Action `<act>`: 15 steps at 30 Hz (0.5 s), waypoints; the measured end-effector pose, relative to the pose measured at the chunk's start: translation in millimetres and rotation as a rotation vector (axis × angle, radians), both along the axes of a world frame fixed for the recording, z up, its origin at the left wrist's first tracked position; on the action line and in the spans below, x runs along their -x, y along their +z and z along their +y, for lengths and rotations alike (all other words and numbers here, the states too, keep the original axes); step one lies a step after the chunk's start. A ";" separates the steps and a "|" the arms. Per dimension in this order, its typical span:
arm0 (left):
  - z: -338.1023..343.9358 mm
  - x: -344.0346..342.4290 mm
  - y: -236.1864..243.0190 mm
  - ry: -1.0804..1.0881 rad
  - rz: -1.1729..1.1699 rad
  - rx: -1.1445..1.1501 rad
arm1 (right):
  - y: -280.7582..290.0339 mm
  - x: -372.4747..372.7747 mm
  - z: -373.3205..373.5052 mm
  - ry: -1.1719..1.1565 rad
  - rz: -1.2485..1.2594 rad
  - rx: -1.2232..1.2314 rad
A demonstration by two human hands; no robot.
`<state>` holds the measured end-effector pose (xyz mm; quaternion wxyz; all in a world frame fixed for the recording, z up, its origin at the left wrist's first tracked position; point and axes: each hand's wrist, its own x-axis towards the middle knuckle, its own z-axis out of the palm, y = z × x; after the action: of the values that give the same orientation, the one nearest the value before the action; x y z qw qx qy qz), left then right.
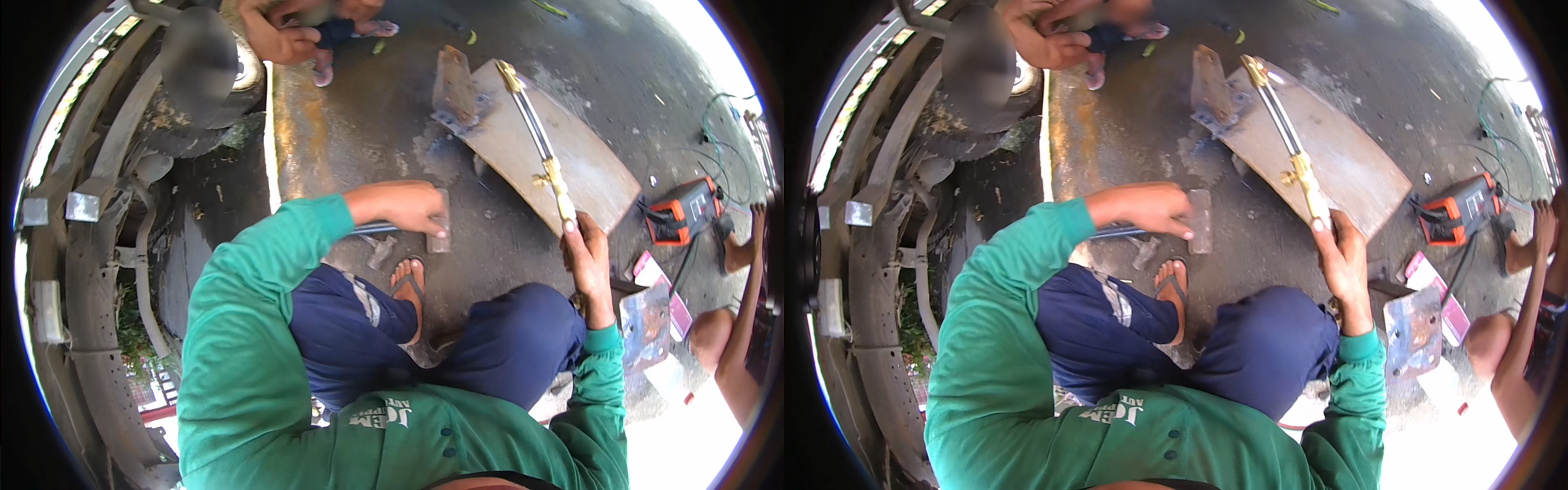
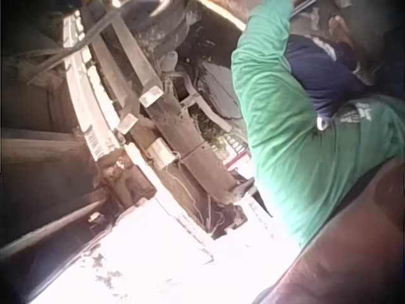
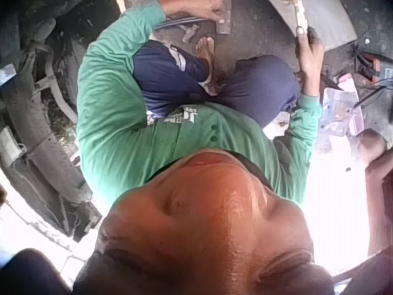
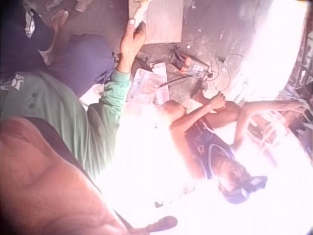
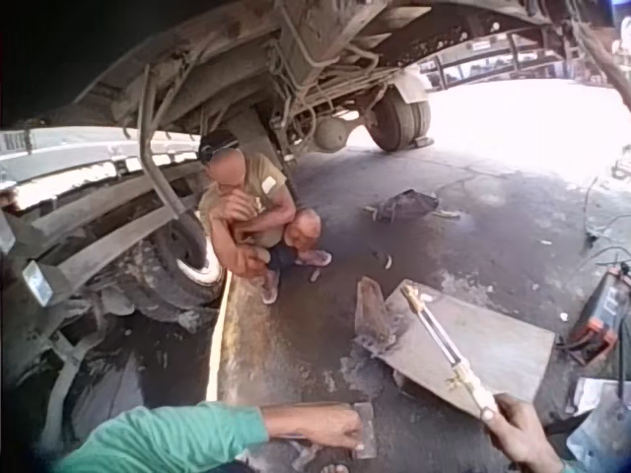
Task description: The person uses a handheld welding torch to join a small metal bracket to a larger metal plate. They repeatedly position the bracket, apply the torch to create welds, and inspect the joint while seated on the ground.
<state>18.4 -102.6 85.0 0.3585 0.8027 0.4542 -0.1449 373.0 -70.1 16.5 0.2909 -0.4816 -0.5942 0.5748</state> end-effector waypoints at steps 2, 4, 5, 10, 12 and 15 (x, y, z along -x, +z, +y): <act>7.1 -3.9 -13.3 -0.003 -0.017 -0.013 | -11.2 1.3 0.5 0.020 0.006 0.013; 15.5 -20.8 -21.4 0.041 -0.053 -0.022 | -10.6 4.6 -2.6 0.014 0.076 0.054; 19.1 -28.8 -28.9 0.064 -0.106 -0.037 | -10.7 5.9 -4.2 0.018 0.088 0.055; 35.1 -46.7 -66.1 0.004 -0.252 0.073 | -2.8 13.4 -14.0 -0.004 0.135 0.076; 41.5 -46.1 -72.3 -0.053 -0.238 0.093 | 1.4 9.2 -14.8 -0.006 0.171 0.075; 49.0 -57.7 -72.6 -0.152 -0.231 0.103 | 1.0 -4.8 -16.5 -0.014 0.163 0.082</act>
<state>76.2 -53.6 12.4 0.4371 0.8266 0.3398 -0.1015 377.7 -86.6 17.6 0.3224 -0.4488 -0.5412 0.6338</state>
